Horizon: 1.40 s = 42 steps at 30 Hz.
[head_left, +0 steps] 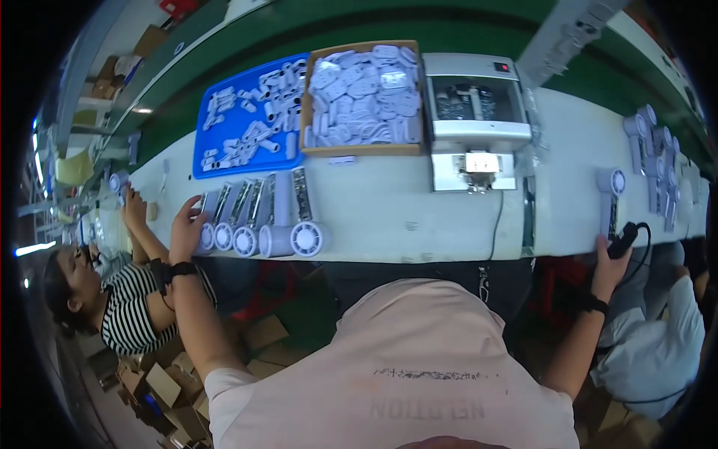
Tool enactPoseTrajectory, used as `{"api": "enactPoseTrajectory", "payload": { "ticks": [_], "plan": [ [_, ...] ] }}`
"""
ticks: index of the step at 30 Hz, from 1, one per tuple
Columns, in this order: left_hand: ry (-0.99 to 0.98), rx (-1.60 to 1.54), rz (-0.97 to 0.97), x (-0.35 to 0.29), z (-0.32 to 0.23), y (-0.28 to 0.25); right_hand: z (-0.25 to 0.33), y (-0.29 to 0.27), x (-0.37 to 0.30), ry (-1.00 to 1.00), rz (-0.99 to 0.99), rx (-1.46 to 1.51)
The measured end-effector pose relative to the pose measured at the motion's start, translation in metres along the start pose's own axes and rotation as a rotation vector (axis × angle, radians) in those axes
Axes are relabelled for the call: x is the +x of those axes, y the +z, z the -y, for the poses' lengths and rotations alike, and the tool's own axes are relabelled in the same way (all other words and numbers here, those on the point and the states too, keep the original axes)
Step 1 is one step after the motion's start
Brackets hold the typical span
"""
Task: Assemble small electronic components by manually placing parts and using an electric screwdriver to fasten them.
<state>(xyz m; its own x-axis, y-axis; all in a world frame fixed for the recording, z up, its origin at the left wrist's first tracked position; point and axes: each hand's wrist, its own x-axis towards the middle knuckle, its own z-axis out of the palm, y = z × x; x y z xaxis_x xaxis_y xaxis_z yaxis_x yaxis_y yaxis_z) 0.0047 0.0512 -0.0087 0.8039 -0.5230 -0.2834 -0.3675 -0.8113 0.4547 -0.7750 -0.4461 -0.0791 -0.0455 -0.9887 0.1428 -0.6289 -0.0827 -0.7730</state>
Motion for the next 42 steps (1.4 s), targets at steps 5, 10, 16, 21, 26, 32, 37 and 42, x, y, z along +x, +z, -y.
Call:
{"api": "enactPoseTrajectory", "payload": {
  "ticks": [5, 10, 16, 21, 26, 32, 37, 42],
  "plan": [
    [-0.02, -0.001, -0.128, -0.02, 0.002, -0.009, 0.02, 0.016, 0.003, -0.062, -0.094, 0.053],
    [0.342, -0.019, -0.335, -0.011, -0.096, 0.005, 0.036, 0.006, 0.012, -0.108, -0.195, 0.119],
    [1.07, 0.26, -0.332, 0.016, -0.27, 0.065, 0.122, -0.005, 0.002, -0.16, -0.134, 0.155],
    [1.147, 0.417, -0.158, 0.068, -0.288, 0.101, 0.209, -0.009, -0.059, -0.291, 0.152, 0.06],
    [0.822, 0.053, -0.032, 0.035, -0.291, 0.085, 0.248, 0.038, -0.105, -0.192, 0.506, 0.252],
    [0.992, -0.479, 0.265, -0.098, -0.34, 0.134, 0.248, 0.086, -0.097, -0.159, 0.803, 0.381],
    [1.135, -0.62, 0.29, -0.128, -0.373, 0.182, 0.247, 0.088, -0.102, -0.194, 0.802, 0.437],
    [1.187, -0.62, 0.335, -0.126, -0.374, 0.189, 0.245, 0.088, -0.101, -0.152, 0.82, 0.465]
  ]
}}
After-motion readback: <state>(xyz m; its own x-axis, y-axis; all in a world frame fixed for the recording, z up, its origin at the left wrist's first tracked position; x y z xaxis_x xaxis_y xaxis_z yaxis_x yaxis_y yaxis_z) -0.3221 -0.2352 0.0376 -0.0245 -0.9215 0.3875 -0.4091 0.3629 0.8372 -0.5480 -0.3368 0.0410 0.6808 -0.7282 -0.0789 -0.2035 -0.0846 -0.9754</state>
